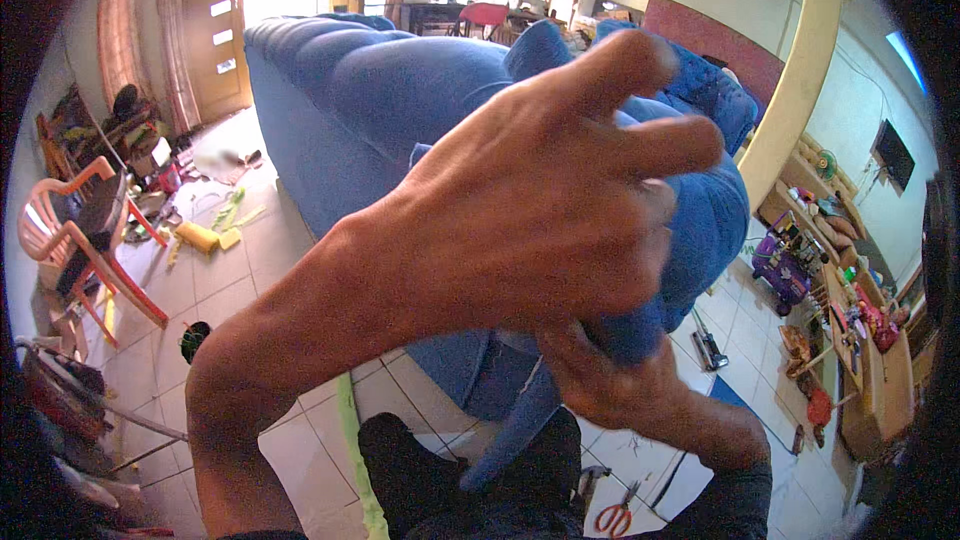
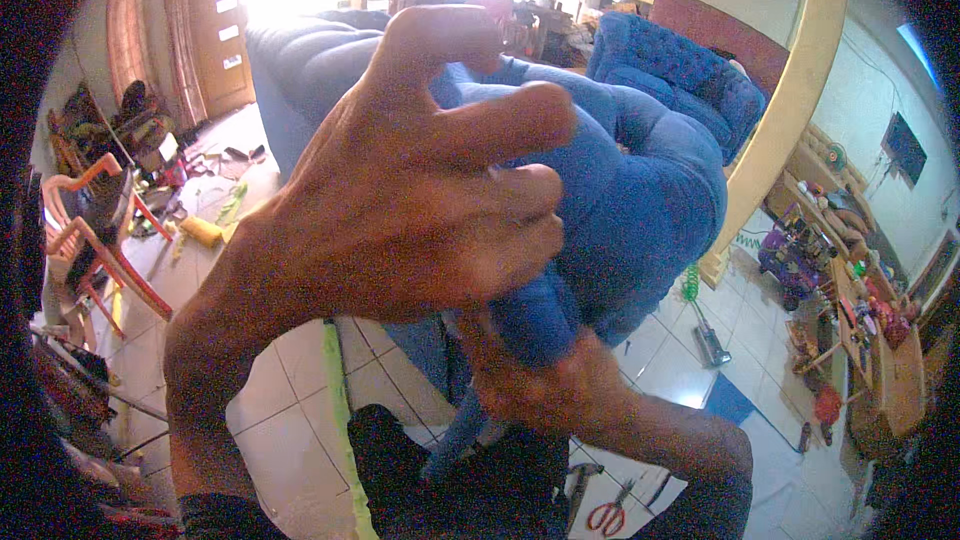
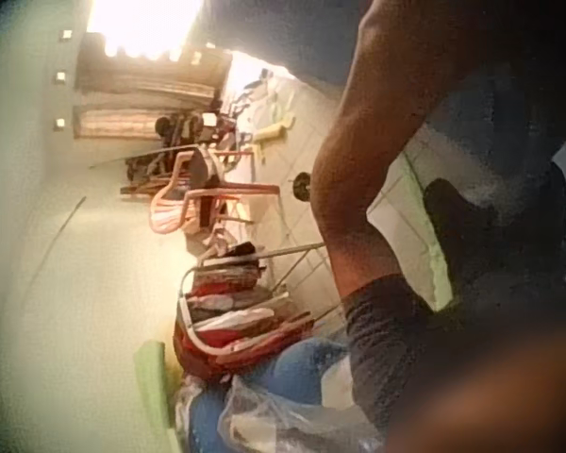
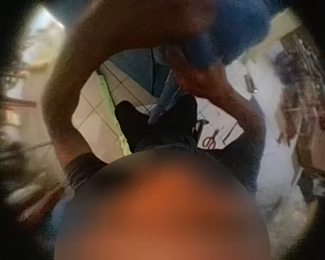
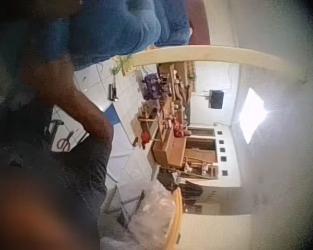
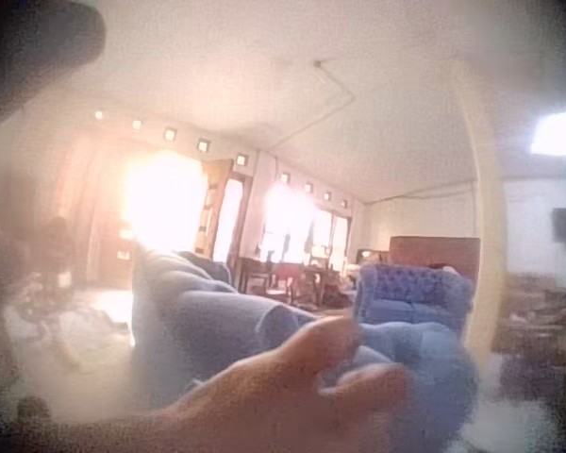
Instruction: The person reupholsters a blue sofa armrest by wrapping a cylindrical foam pipe with blue fabric, securing it with a hammer and nails, and trimming excess material with scissors. The person also uses a staple gun to attach fabric to the sofa frame.
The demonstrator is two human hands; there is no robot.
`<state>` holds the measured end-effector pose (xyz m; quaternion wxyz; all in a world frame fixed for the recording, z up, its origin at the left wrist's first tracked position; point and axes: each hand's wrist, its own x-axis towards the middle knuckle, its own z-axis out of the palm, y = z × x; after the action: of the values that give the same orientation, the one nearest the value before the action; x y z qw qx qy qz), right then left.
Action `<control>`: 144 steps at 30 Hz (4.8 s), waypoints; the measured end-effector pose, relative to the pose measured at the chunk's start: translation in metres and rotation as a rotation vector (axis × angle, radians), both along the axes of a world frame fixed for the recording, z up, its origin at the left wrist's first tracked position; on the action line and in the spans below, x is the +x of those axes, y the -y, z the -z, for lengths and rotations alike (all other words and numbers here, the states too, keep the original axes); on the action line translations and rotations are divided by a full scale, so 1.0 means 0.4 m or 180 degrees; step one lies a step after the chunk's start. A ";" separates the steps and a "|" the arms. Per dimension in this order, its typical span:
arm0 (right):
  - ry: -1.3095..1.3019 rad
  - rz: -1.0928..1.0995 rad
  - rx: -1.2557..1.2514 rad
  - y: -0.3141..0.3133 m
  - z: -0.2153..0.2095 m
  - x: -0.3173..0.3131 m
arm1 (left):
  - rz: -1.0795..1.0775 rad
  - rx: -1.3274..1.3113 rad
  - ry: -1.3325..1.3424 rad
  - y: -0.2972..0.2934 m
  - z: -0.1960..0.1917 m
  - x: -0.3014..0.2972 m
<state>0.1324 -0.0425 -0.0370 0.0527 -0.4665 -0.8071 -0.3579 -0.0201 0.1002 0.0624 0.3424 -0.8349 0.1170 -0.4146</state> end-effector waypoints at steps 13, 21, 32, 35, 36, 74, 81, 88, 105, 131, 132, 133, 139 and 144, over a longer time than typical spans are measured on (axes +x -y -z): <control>-0.0496 0.0555 -0.0161 0.016 -0.023 -0.052 | -0.0520 -0.1433 0.2413 0.108 0.169 -0.219; -0.0391 0.0782 0.0543 -0.014 -0.046 -0.067 | 0.0161 -0.3172 0.2017 0.178 0.521 -0.090; -0.0857 0.0394 0.0635 -0.039 -0.040 -0.066 | -0.0041 -0.2035 0.0974 0.037 0.533 -0.003; -0.0852 0.0457 0.0391 -0.039 -0.062 -0.059 | -0.0279 -0.2155 0.0736 0.046 0.513 -0.010; -0.0804 0.0668 0.0029 -0.028 -0.073 -0.061 | -0.0329 -0.2153 0.0639 0.048 0.506 -0.014; -0.2691 0.5465 -0.0376 0.548 1.485 1.941 | -0.3654 -0.3538 -0.1766 -0.042 0.727 0.290; -0.2657 0.5091 -0.2215 0.444 1.399 1.778 | -0.3811 -0.3742 -0.1842 -0.059 0.752 0.306; -0.0231 0.2004 -0.1753 0.456 1.399 1.744 | -0.3768 -0.3778 -0.1816 -0.047 0.746 0.237; -0.1961 0.1884 -0.3428 0.482 1.355 0.883 | -0.2280 -0.2198 -0.0010 0.046 0.461 -0.138; -0.0574 0.1149 0.0160 0.218 -0.023 -0.062 | 0.0776 -0.2878 0.1552 0.040 0.512 0.041; -0.0624 0.1312 0.0125 0.213 -0.029 -0.063 | 0.0818 -0.2889 0.1533 0.041 0.513 0.044; -0.0530 0.1240 0.0170 0.206 -0.037 -0.064 | 0.0823 -0.2936 0.1519 0.041 0.512 0.047; -0.0793 0.1453 -0.0133 0.182 -0.068 -0.103 | 0.0989 -0.3308 0.1431 0.042 0.528 0.042; -0.0577 0.1571 -0.0267 0.169 -0.095 -0.136 | 0.1702 -0.3928 0.1712 -0.013 0.609 -0.026</control>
<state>0.0779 -0.1100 0.0011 0.0165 -0.6812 -0.6750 -0.2830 -0.0305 0.1052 -0.1812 -0.2874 -0.6880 -0.0264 -0.6658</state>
